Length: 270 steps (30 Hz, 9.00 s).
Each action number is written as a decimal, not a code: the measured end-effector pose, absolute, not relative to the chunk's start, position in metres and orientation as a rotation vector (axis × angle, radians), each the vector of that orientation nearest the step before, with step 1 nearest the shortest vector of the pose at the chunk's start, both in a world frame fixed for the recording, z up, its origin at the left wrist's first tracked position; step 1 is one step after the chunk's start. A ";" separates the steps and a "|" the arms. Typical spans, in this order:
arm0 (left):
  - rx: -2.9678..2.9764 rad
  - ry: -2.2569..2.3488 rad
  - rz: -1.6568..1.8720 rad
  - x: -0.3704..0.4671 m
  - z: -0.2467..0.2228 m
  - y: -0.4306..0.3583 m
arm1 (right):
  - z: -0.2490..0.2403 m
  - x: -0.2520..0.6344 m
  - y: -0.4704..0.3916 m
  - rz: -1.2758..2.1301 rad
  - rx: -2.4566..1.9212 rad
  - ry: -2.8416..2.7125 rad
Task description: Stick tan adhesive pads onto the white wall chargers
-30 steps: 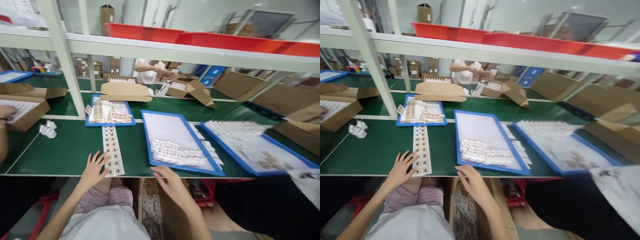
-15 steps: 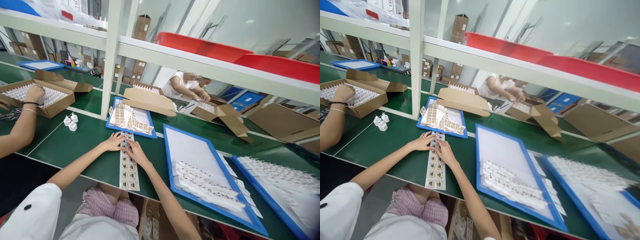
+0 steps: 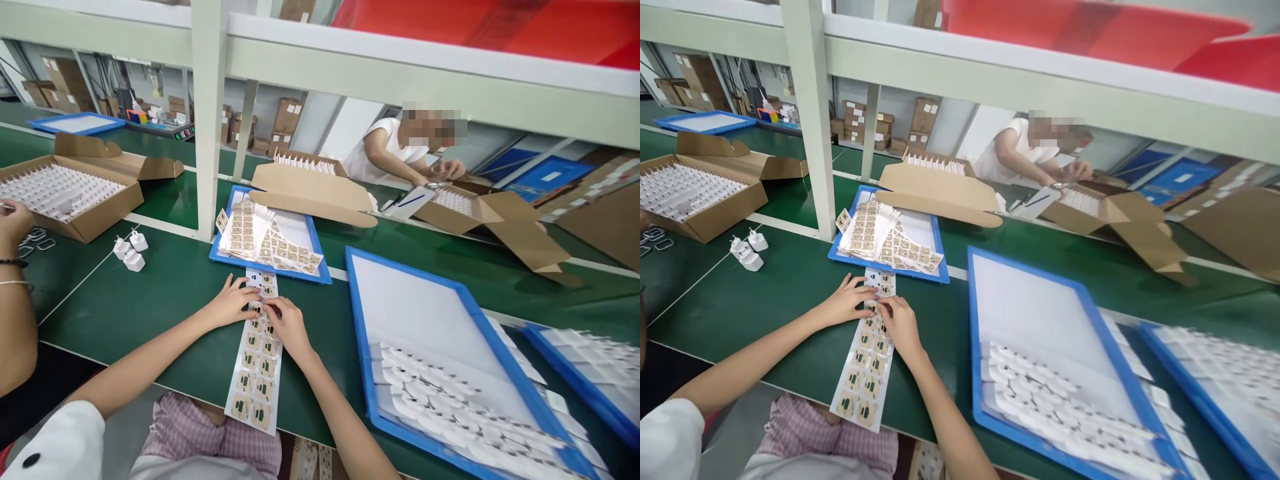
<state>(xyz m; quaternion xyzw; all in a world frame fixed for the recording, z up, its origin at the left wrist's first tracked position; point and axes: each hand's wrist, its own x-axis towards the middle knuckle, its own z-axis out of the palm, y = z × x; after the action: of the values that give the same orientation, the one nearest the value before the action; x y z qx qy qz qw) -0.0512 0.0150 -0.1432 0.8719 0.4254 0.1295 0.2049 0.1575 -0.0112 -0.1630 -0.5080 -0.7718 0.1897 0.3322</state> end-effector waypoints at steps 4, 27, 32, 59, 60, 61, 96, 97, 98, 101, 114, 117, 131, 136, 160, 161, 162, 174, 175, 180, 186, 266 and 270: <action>2.428 1.177 0.329 -0.048 -0.139 0.010 | -0.158 0.158 -0.011 0.491 -1.368 -2.043; 2.424 1.121 0.102 -0.059 -0.126 0.009 | -0.114 0.165 -0.046 0.334 -1.294 -2.140; 2.484 1.474 0.252 -0.092 -0.098 0.004 | -0.108 0.182 -0.041 0.629 -1.309 -1.659; 1.994 1.429 1.186 -0.133 -0.076 -0.102 | -0.073 0.177 -0.080 1.384 -1.012 -0.715; 1.957 1.291 1.240 -0.111 -0.085 -0.117 | -0.070 0.176 -0.097 1.369 -0.982 -0.708; 1.905 1.132 1.300 -0.091 -0.091 -0.131 | -0.067 0.173 -0.115 1.366 -0.944 -0.715; 1.514 0.424 1.202 -0.016 -0.110 -0.174 | -0.068 0.121 -0.214 1.342 -0.909 -0.647; 1.480 0.422 1.204 -0.015 -0.111 -0.174 | -0.067 0.121 -0.214 1.352 -0.883 -0.643; 1.434 0.432 1.213 -0.013 -0.111 -0.174 | -0.066 0.121 -0.214 1.359 -0.856 -0.642; 1.284 0.462 1.235 -0.010 -0.109 -0.175 | -0.063 0.122 -0.214 1.359 -0.799 -0.646; 1.463 0.558 1.115 -0.014 -0.100 -0.179 | -0.062 0.120 -0.220 1.249 -0.993 -0.682; 1.485 0.539 1.128 -0.015 -0.097 -0.179 | -0.062 0.118 -0.223 1.265 -0.966 -0.670; 1.555 0.595 1.198 -0.011 -0.093 -0.180 | -0.066 0.108 -0.226 1.358 -0.893 -0.688; 1.511 0.566 1.261 -0.010 -0.094 -0.179 | -0.066 0.106 -0.224 1.347 -0.894 -0.700; 1.538 0.565 1.261 -0.012 -0.093 -0.177 | -0.065 0.104 -0.221 1.347 -0.859 -0.719; 1.540 0.566 1.261 -0.012 -0.093 -0.177 | -0.065 0.104 -0.221 1.346 -0.866 -0.719; 1.541 0.566 1.261 -0.012 -0.093 -0.177 | -0.065 0.104 -0.221 1.346 -0.874 -0.718; 1.504 0.577 1.267 -0.009 -0.093 -0.179 | -0.066 0.103 -0.221 1.335 -0.905 -0.707; 1.495 0.583 1.271 -0.009 -0.092 -0.180 | -0.066 0.103 -0.221 1.331 -0.916 -0.709; 1.486 0.606 1.291 -0.007 -0.091 -0.180 | -0.067 0.103 -0.221 1.308 -0.936 -0.721; 1.424 0.613 1.319 -0.005 -0.093 -0.180 | -0.067 0.102 -0.220 1.312 -0.904 -0.710; 1.683 0.535 1.348 -0.017 -0.098 -0.174 | -0.070 0.104 -0.221 1.146 -0.921 -0.881; 1.698 0.556 1.340 -0.017 -0.096 -0.175 | -0.071 0.103 -0.220 1.123 -0.936 -0.908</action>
<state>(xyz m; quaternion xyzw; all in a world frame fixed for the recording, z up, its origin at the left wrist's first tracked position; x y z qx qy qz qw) -0.0175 -0.1747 -0.0963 0.6831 0.2238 0.5393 0.4386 0.1035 -0.2203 -0.0707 -0.4124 -0.4002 0.4946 0.6520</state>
